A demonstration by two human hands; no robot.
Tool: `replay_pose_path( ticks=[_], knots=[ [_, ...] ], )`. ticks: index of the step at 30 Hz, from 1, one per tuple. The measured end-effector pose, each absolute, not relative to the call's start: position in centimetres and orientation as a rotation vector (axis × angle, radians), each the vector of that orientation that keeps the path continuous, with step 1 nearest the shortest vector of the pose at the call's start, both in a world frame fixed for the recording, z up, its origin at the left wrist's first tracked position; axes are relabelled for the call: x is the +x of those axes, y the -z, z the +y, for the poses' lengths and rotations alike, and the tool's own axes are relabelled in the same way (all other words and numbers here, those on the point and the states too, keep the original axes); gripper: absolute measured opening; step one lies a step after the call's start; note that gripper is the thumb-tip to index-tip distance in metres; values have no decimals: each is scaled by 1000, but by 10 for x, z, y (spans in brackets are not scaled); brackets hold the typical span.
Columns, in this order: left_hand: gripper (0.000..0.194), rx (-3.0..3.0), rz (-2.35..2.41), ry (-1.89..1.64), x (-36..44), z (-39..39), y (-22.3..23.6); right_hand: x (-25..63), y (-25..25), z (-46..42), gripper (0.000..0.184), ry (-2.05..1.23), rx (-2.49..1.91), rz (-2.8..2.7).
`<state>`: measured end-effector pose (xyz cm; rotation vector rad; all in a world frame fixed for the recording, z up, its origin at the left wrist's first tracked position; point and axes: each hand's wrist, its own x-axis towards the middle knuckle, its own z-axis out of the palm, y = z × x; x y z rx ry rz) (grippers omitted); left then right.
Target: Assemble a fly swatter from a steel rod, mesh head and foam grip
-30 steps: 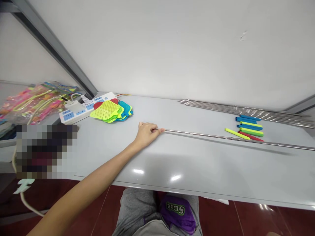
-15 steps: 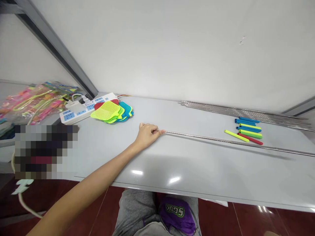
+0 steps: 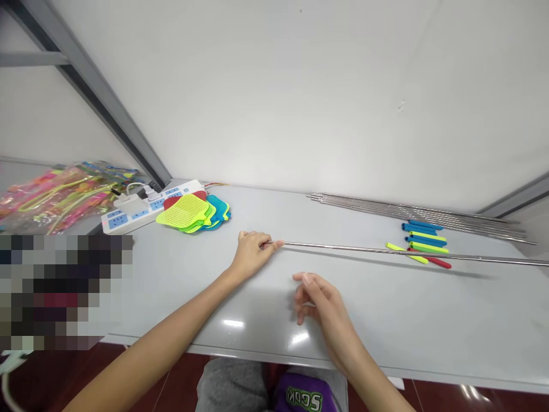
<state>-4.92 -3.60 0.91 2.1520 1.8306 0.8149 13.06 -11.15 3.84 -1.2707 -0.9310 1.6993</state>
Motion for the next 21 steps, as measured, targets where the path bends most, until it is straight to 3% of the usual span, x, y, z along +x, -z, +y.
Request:
replay_pose_path(
  ticks=[4,8,13,21],
  knots=[
    [47,2180,1813,-811,-48,-38,-11,118,-23,-86,37,-1800,-1096,-728],
    [44,2209,1761,-774,-45,-40,-11,105,-13,-54,29,-1713,-941,-813],
    [42,2202,1811,-765,-48,-38,-12,91,-6,-19,39,-1684,-911,-1007],
    [39,2222,1798,-772,-57,-31,-14,90,0,-5,31,-1694,-891,-1021]
  ],
)
